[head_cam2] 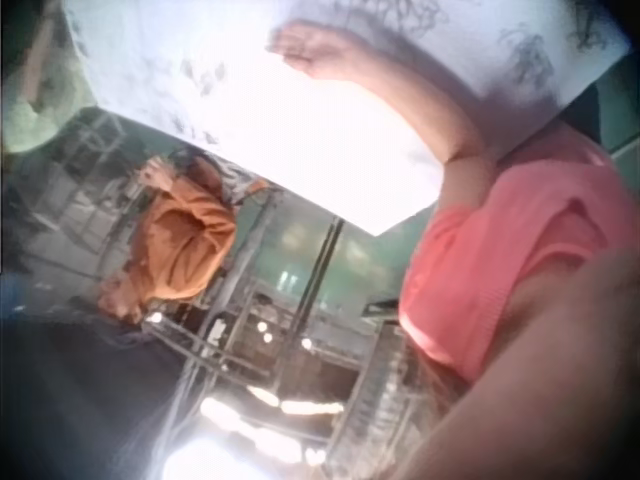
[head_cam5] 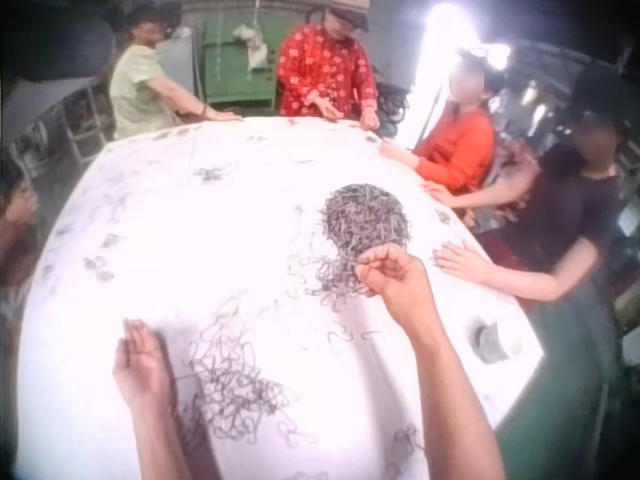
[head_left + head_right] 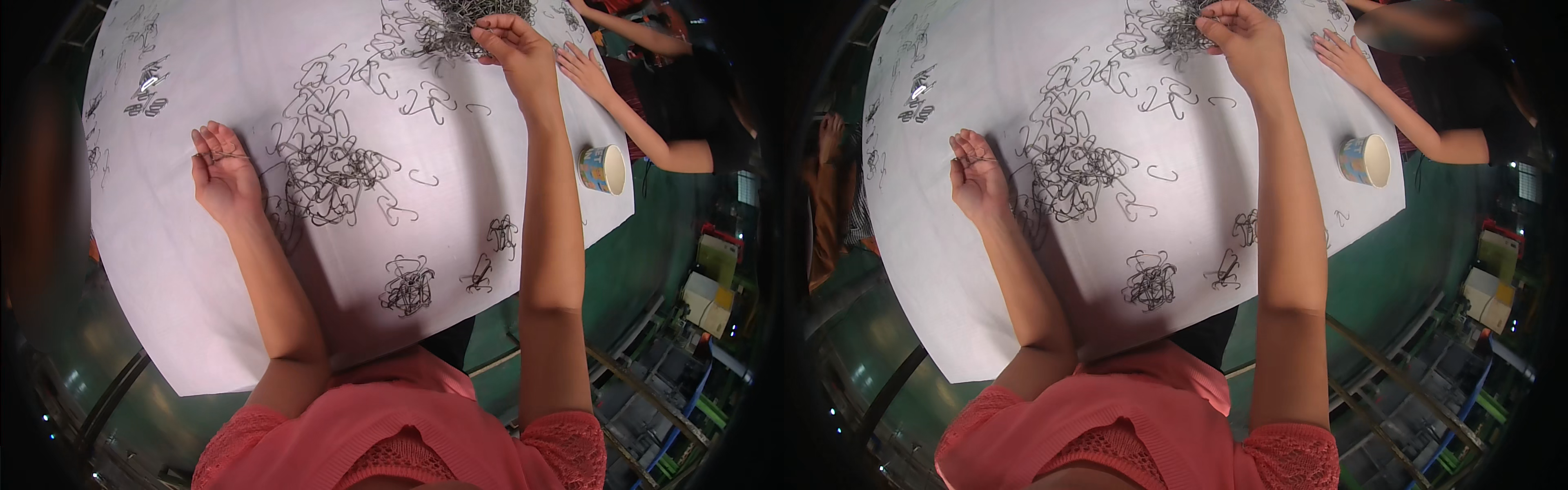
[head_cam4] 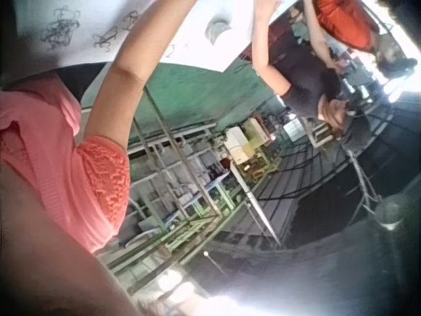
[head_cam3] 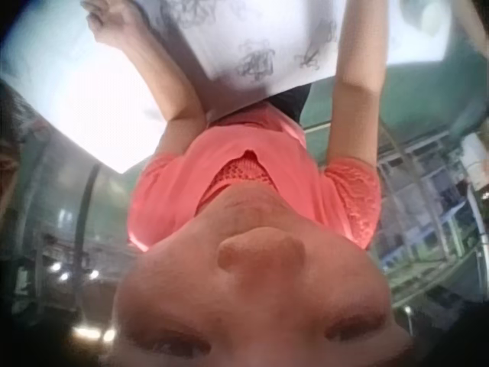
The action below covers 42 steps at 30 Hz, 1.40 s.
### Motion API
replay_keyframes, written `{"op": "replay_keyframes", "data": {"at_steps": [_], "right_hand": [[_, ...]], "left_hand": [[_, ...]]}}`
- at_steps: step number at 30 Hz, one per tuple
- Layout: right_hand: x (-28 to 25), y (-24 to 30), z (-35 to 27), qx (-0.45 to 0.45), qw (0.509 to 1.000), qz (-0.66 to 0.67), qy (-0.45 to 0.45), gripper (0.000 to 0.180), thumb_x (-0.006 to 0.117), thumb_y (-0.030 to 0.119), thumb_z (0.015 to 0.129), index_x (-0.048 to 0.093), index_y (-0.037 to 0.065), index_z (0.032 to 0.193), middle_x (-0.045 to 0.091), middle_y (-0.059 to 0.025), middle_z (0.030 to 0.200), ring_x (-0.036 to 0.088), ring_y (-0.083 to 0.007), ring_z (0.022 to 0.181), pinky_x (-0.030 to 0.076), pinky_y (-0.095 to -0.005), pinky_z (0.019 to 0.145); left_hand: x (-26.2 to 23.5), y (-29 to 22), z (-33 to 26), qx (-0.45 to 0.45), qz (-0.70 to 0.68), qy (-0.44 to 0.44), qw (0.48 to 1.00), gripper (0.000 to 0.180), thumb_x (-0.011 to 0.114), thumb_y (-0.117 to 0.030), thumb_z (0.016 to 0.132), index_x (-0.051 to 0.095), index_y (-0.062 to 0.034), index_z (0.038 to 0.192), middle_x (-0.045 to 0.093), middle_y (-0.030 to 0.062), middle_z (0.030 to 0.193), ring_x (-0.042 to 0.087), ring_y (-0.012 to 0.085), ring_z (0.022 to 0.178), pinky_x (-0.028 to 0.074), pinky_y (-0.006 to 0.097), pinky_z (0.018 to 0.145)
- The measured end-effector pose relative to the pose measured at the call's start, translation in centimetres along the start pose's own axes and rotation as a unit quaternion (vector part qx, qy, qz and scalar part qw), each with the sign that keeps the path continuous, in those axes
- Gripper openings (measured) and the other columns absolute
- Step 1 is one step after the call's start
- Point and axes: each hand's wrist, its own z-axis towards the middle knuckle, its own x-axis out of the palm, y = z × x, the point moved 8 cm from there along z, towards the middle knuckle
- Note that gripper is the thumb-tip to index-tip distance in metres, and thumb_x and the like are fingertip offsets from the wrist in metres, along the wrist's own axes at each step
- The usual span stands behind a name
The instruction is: The person sits at a large white table and arranges small metal wire hooks into specific shapes and clusters. They pick up individual hooks and place them onto the table surface, forming patterns alongside other workers who are also arranging hooks.
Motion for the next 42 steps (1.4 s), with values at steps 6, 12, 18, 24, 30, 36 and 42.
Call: {"op": "replay_keyframes", "data": {"at_steps": [6,12,18,24,30,36,42], "right_hand": [[-1.0,0.3,-0.3,0.029,0.998,-0.058,0.001,0.013,0.064,0.010,0.079,0.063,0.004,0.090,0.062,0.0007,0.080,0.056,-0.0058,0.072,0.047,-0.0208,0.063],[-2.9,0.6,-0.7,0.028,0.999,0.020,-0.027,0.016,0.066,0.011,0.077,0.063,0.004,0.092,0.064,-0.0027,0.084,0.058,-0.0081,0.077,0.047,-0.0220,0.064],[-5.0,0.0,-0.7,0.052,0.997,0.006,-0.063,0.019,0.065,0.012,0.079,0.062,0.004,0.096,0.063,-0.0032,0.085,0.058,-0.0084,0.080,0.047,-0.0229,0.066],[-9.7,-3.3,-2.2,0.050,0.979,-0.154,-0.123,0.024,0.066,0.013,0.077,0.061,0.007,0.100,0.063,-0.0076,0.094,0.059,-0.0161,0.087,0.047,-0.0302,0.073],[-3.4,-2.3,-8.2,-0.033,0.914,-0.392,-0.101,0.017,0.064,0.010,0.074,0.063,0.008,0.091,0.060,-0.0108,0.094,0.059,-0.0265,0.084,0.047,-0.0348,0.075],[3.9,-3.6,-10.7,0.085,0.943,-0.308,-0.087,0.011,0.066,0.016,0.075,0.063,0.007,0.081,0.061,-0.0083,0.081,0.060,-0.0246,0.071,0.047,-0.0362,0.064],[7.4,-4.0,-9.6,0.124,0.905,-0.407,0.002,0.014,0.063,0.019,0.078,0.060,0.006,0.083,0.060,-0.0098,0.088,0.060,-0.0282,0.078,0.044,-0.0414,0.072]], "left_hand": [[0.3,0.1,0.2,-0.022,-0.135,0.002,0.991,0.026,0.032,-0.011,0.095,0.047,0.0060,0.107,0.054,0.0161,0.108,0.051,0.0277,0.106,0.041,0.043,0.097],[-0.3,1.0,0.3,-0.077,-0.193,-0.030,0.978,0.022,0.035,-0.006,0.094,0.051,0.0046,0.104,0.059,0.0128,0.096,0.058,0.0226,0.091,0.050,0.036,0.085],[0.7,1.6,-0.5,-0.126,-0.275,0.001,0.953,0.023,0.040,0.001,0.089,0.051,0.0031,0.110,0.059,0.0099,0.090,0.059,0.0170,0.084,0.053,0.029,0.073],[1.1,2.2,-0.4,-0.130,-0.230,-0.010,0.964,0.024,0.042,0.004,0.087,0.051,0.0027,0.110,0.055,0.0073,0.083,0.055,0.0158,0.078,0.052,0.026,0.068],[1.1,2.5,-0.5,-0.110,-0.177,-0.011,0.978,0.020,0.039,0.001,0.089,0.051,0.0032,0.106,0.053,0.0088,0.089,0.052,0.0194,0.081,0.047,0.029,0.071],[1.0,3.1,-0.3,-0.120,-0.120,0.009,0.985,0.021,0.038,-0.001,0.090,0.051,0.0027,0.106,0.053,0.0100,0.093,0.051,0.0210,0.084,0.047,0.033,0.076],[1.0,3.0,-0.2,-0.112,-0.061,0.032,0.991,0.025,0.039,-0.009,0.093,0.049,0.0030,0.112,0.052,0.0126,0.101,0.051,0.0241,0.094,0.046,0.038,0.086]]}}
